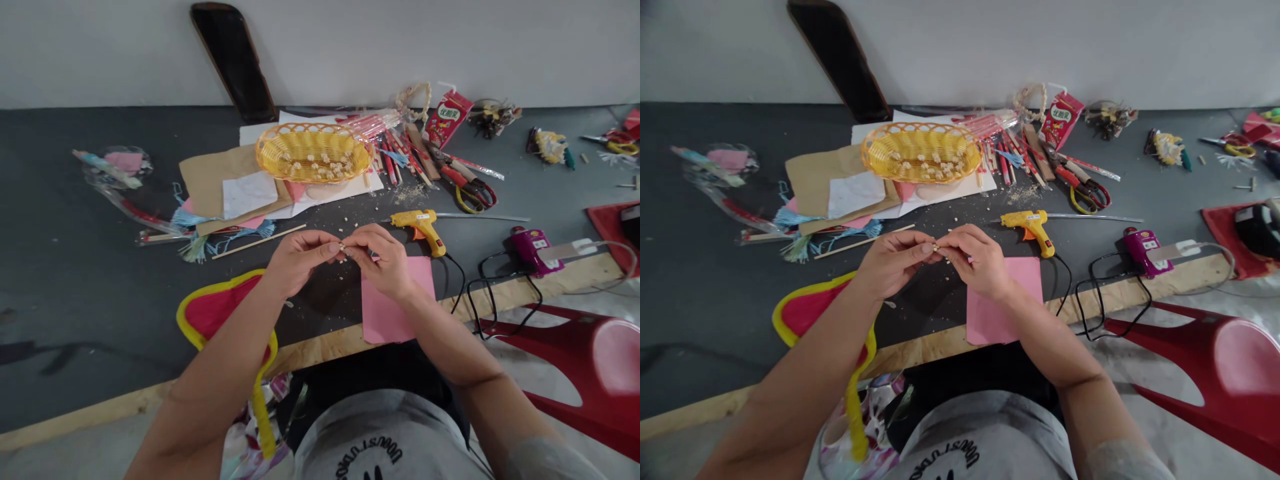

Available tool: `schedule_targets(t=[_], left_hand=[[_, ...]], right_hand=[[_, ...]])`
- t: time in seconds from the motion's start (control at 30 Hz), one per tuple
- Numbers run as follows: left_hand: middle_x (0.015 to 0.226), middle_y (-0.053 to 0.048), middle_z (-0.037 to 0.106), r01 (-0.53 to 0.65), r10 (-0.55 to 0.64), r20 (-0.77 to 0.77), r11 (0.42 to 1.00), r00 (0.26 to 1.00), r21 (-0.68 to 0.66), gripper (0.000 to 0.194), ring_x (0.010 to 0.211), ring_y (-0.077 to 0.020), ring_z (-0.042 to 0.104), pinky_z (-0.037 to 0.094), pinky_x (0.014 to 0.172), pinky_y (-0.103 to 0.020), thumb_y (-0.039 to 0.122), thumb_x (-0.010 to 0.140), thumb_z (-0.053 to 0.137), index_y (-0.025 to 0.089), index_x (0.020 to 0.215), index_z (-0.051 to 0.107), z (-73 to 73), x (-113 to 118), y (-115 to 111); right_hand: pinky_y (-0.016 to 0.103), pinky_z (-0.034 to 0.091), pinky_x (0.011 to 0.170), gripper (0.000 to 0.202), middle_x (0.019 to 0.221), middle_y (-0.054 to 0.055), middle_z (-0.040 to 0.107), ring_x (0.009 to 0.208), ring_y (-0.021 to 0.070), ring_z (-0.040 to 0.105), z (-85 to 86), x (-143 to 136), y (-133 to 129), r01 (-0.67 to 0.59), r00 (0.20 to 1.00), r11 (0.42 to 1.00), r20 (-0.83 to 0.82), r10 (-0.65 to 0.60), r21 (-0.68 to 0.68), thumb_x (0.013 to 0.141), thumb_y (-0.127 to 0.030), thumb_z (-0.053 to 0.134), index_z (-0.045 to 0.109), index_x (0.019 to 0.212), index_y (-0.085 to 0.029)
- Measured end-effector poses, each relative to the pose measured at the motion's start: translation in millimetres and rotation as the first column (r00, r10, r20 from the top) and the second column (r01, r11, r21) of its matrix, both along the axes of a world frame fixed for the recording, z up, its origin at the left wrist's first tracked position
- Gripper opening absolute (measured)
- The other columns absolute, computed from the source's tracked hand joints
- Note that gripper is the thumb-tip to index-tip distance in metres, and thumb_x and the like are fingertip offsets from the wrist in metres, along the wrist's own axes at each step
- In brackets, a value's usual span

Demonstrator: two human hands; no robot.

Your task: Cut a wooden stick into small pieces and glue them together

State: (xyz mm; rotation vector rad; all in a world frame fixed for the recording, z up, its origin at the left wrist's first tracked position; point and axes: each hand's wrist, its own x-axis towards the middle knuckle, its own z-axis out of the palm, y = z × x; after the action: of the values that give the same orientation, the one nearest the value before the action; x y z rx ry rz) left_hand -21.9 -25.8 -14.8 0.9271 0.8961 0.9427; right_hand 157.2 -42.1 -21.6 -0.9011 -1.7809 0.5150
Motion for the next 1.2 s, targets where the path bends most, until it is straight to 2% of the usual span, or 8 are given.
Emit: schedule_targets(t=[0.17, 0.3, 0.47, 0.73, 0.87, 1.07, 1.2], left_hand=[[0.07, -0.004, 0.074, 0.026, -0.024, -0.061, 0.999, 0.998, 0.032, 0.032, 0.065, -0.0126, 0.063, 0.05, 0.066, -0.024, 0.042, 0.06, 0.091, 0.017, 0.075, 0.078, -4.8, -2.2, 0.9], [0.069, -0.003, 0.073, -0.004, 0.036, -0.205, 0.988, 0.978, 0.154, 0.031, 0.064, -0.0125, 0.062, 0.048, 0.064, -0.023, 0.044, 0.062, 0.089, 0.017, 0.073, 0.077, -5.6, -2.6, -0.1], [0.067, -0.001, 0.071, 0.011, 0.143, -0.416, 0.938, 0.898, 0.347, 0.031, 0.06, -0.0119, 0.057, 0.043, 0.058, -0.022, 0.048, 0.069, 0.083, 0.018, 0.073, 0.077, 0.0, -2.8, -2.0], [0.069, -0.002, 0.07, 0.065, 0.229, -0.478, 0.85, 0.848, 0.522, 0.034, 0.059, -0.0119, 0.056, 0.04, 0.056, -0.024, 0.052, 0.08, 0.073, 0.019, 0.08, 0.077, -2.4, -2.9, -4.9], [0.071, -0.002, 0.071, 0.104, 0.312, -0.493, 0.754, 0.812, 0.649, 0.027, 0.063, -0.0127, 0.06, 0.044, 0.061, -0.025, 0.047, 0.085, 0.071, 0.021, 0.079, 0.075, -2.6, -2.7, -5.4], [0.074, -0.003, 0.075, 0.18, 0.441, -0.453, 0.533, 0.775, 0.827, 0.024, 0.068, -0.0147, 0.065, 0.049, 0.069, -0.028, 0.041, 0.089, 0.067, 0.021, 0.078, 0.073, -4.3, -2.2, -2.2], [0.074, -0.003, 0.075, 0.224, 0.491, -0.456, 0.46, 0.742, 0.859, 0.022, 0.068, -0.0149, 0.065, 0.05, 0.07, -0.029, 0.037, 0.092, 0.065, 0.02, 0.08, 0.072, -6.4, -2.9, -1.6]], right_hand=[[0.029, 0.056, 0.076, 0.012, 0.088, 0.002, 0.071, 0.085, 0.0146, 0.066, 1.7, -0.4, -0.4, -0.001, 1.0, 1.0, 0.002, 0.001, -0.012, 0.095, -0.016, 0.059, 0.068, 0.093, -0.022], [0.027, 0.055, 0.076, 0.012, 0.086, 0.002, 0.071, 0.083, 0.0135, 0.066, 3.3, -1.6, -0.9, -0.02, 1.0, 1.0, -0.02, 0.019, -0.005, 0.095, -0.013, 0.059, 0.067, 0.091, -0.021], [0.027, 0.055, 0.073, 0.011, 0.085, 0.002, 0.071, 0.082, 0.0134, 0.067, 1.2, -2.8, -1.8, -0.004, 1.0, 1.0, -0.03, 0.004, 0.004, 0.095, -0.013, 0.059, 0.066, 0.091, -0.021], [0.027, 0.055, 0.071, 0.01, 0.082, 0.001, 0.07, 0.08, 0.0131, 0.066, 3.6, -4.3, -2.5, 0.026, 0.999, 1.0, -0.039, -0.025, 0.006, 0.095, -0.014, 0.06, 0.066, 0.089, -0.021], [0.027, 0.054, 0.071, 0.011, 0.082, 0.001, 0.07, 0.08, 0.0132, 0.066, 3.9, -4.2, -2.3, 0.03, 0.999, 1.0, -0.037, -0.03, 0.004, 0.094, -0.014, 0.06, 0.066, 0.089, -0.021], [0.028, 0.054, 0.071, 0.012, 0.083, 0.001, 0.07, 0.08, 0.0138, 0.066, 0.7, -3.7, -1.7, 0.029, 0.999, 0.999, -0.021, -0.029, -0.019, 0.095, -0.014, 0.059, 0.067, 0.088, -0.021], [0.028, 0.055, 0.072, 0.012, 0.083, 0.002, 0.07, 0.081, 0.0137, 0.066, -0.3, -3.7, -1.4, 0.029, 0.999, 0.999, -0.021, -0.03, -0.023, 0.094, -0.014, 0.059, 0.067, 0.088, -0.021]])
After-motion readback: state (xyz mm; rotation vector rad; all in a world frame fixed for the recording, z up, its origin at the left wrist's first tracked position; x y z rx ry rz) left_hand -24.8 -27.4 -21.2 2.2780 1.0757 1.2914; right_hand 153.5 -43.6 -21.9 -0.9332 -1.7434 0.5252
